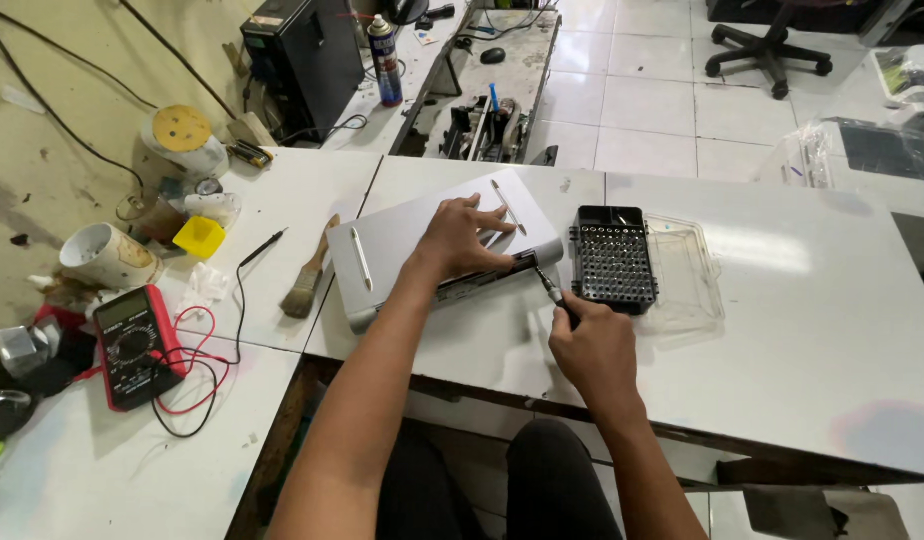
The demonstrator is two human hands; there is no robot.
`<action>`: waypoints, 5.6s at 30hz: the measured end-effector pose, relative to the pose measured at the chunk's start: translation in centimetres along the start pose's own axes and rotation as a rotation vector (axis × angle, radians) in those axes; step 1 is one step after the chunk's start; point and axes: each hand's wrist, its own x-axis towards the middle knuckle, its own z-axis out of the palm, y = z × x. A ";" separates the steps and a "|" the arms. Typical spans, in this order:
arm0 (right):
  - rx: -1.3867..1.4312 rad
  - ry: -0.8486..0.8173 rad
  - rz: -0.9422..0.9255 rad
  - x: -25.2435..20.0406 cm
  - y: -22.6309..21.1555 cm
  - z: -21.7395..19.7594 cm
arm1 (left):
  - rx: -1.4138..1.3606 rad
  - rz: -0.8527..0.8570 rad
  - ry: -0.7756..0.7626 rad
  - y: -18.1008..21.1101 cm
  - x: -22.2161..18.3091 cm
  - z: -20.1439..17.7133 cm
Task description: The person uses a screwdriver to remove screws from the back panel of a white Canon printer. They select bits from a case, unscrew fasteners, and place them into the case. The task involves repeated tool selection and screw removal.
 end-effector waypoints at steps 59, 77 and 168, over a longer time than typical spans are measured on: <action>0.022 -0.021 0.123 2.2 -0.6 1.2 | 0.363 -0.147 -0.346 1.1 2.8 -3.0; -0.094 0.148 -0.050 2.8 -1.1 0.6 | 0.357 -0.152 -0.319 1.4 2.7 -3.1; 0.123 0.286 -0.341 0.6 4.9 5.4 | 0.279 -0.159 -0.357 -0.2 4.0 -2.4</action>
